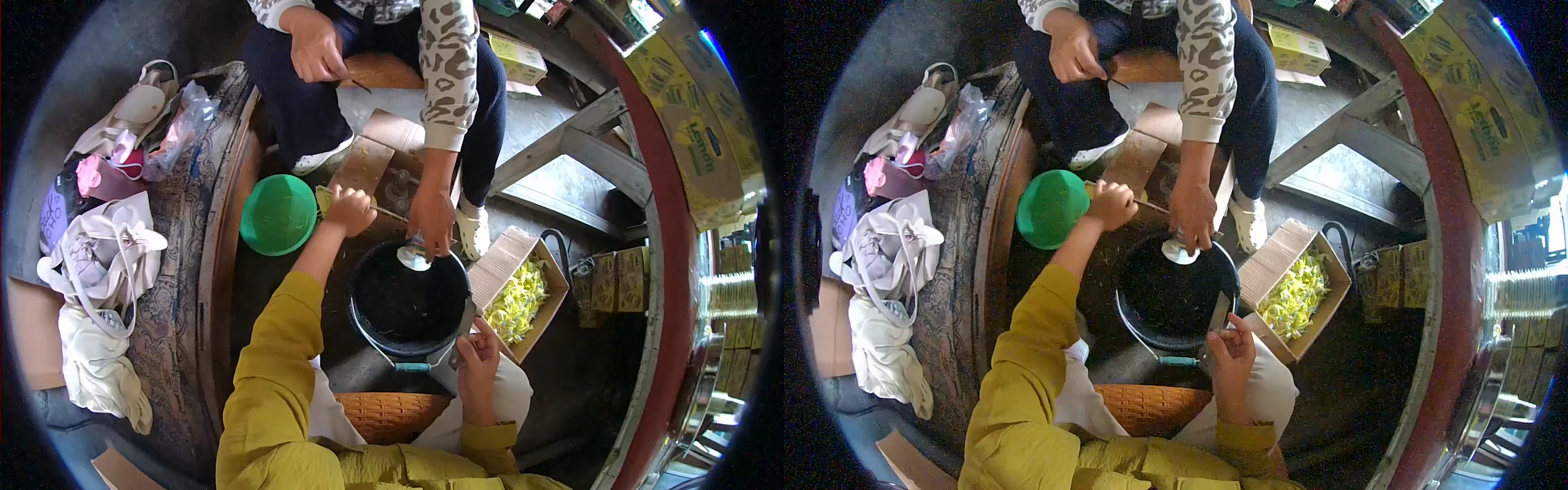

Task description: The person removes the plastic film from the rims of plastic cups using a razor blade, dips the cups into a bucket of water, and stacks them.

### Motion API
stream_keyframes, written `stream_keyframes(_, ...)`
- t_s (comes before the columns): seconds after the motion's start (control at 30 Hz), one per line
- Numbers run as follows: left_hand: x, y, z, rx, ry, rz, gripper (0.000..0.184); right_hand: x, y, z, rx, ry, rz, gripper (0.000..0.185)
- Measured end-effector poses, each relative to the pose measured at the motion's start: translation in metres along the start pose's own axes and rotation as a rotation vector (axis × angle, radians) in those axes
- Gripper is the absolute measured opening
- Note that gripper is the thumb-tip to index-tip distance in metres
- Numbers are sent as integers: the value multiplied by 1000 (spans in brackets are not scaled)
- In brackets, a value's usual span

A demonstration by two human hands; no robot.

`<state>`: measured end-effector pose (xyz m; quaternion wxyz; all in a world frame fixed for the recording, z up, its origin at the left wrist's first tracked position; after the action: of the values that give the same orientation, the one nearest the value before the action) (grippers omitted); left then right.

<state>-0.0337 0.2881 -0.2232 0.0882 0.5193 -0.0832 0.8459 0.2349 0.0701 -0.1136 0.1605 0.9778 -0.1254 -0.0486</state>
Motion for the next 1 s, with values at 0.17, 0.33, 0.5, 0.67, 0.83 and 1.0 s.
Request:
stream_keyframes(0.17,-17,-35,-11,41,-50,156,22,-9,4,4,-76,-32,-41,41)
stream_keyframes(0.33,-101,-97,-38,327,41,-709,28,-15,10,-2,-102,-110,-44,44)
stream_keyframes(0.5,-182,-106,-54,162,-74,-630,67,0,4,-6,-224,-30,68,49)
stream_keyframes(0.67,-147,-107,-2,-405,35,-560,64,19,-2,-1,-226,3,108,46)
stream_keyframes(0.83,-134,-111,-9,220,476,-817,50,26,-8,-3,-277,10,142,46)
stream_keyframes(1.0,-148,-115,-3,380,590,-731,52,36,-12,0,-282,-86,136,45)
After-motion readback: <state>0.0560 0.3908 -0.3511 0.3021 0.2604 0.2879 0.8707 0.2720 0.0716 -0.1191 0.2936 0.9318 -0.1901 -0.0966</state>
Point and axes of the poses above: each hand's wrist, its own y-axis away from the middle knuckle, its own x-axis out of the back of the hand, z = x × y, the point moved 6 cm from there along -y, towards the middle knuckle, and after that the axes turned 8 degrees about y, right-handed, at the moved point
